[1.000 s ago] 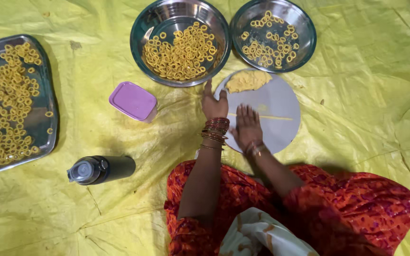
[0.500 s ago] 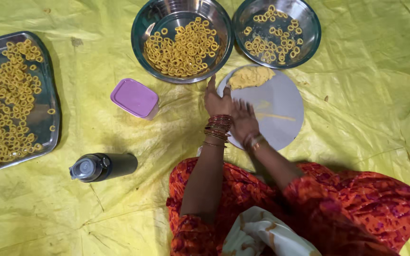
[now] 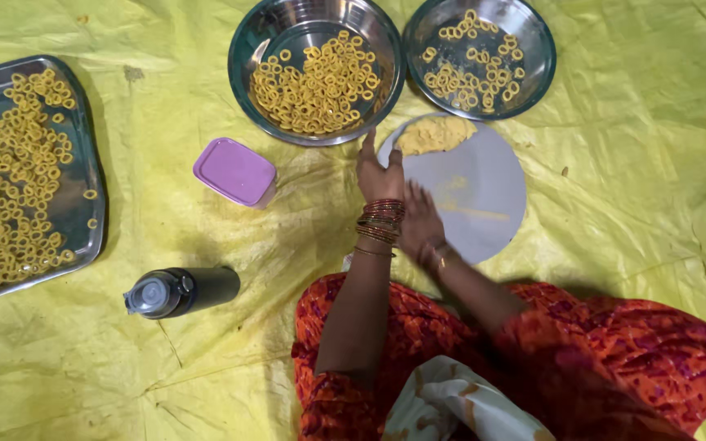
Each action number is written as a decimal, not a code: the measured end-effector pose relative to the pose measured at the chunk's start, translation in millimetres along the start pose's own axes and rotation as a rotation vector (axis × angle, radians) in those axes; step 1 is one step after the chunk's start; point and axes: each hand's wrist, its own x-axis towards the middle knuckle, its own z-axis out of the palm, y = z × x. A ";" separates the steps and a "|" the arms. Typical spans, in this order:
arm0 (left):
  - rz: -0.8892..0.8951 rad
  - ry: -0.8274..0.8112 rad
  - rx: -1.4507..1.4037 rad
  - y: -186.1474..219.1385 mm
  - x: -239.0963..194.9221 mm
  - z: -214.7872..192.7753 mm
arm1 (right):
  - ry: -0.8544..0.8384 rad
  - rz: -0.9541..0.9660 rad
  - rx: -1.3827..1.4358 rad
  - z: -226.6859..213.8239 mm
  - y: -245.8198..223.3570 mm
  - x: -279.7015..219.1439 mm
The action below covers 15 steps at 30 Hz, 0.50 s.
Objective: The person rolls small pieces of yellow dough into thin ropes on a round board, then joins the ends to form small rings. The finished rings are placed into nearby metal bowls.
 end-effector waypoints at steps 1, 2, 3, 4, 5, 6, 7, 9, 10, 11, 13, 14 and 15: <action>0.013 0.004 0.005 -0.5 -1.2 -3.3 | 0.081 0.026 0.089 -3.6 5.1 14.5; 0.034 0.011 0.007 0.2 2.7 -6.9 | 0.170 0.053 0.176 -8.4 10.5 27.8; 0.054 0.018 0.008 1.2 6.9 -10.1 | 0.210 0.065 0.182 -11.2 15.1 33.2; 0.039 0.017 0.014 1.2 9.1 -12.6 | 0.243 0.077 0.186 -11.1 15.3 31.4; 0.024 0.016 0.020 0.8 12.1 -14.6 | 0.277 0.089 0.191 -11.6 14.6 30.6; 0.001 0.016 0.028 -1.1 11.8 -16.1 | 0.231 0.073 0.194 -9.7 11.2 23.1; 0.007 0.027 0.025 -2.4 12.1 -15.2 | 0.185 0.058 0.197 -5.8 2.0 10.6; 0.021 0.050 0.021 -4.2 14.1 -12.5 | 0.102 0.024 0.161 -1.2 -13.1 -12.2; 0.037 0.050 0.006 -5.0 14.0 -11.3 | 0.068 0.007 0.122 0.7 -20.1 -21.3; 0.052 0.049 -0.009 -5.1 12.7 -9.0 | 0.033 -0.011 0.083 0.8 -22.6 -24.8; 0.061 0.041 0.000 -4.6 11.7 -5.8 | 0.014 0.022 0.101 -1.5 -22.8 -20.2; 0.051 0.036 0.025 -4.4 10.0 -5.4 | 0.005 0.039 0.110 -3.2 -19.9 -14.8; 0.041 0.030 0.049 -4.4 8.7 -6.0 | 0.090 0.027 0.153 -5.9 -14.3 -5.5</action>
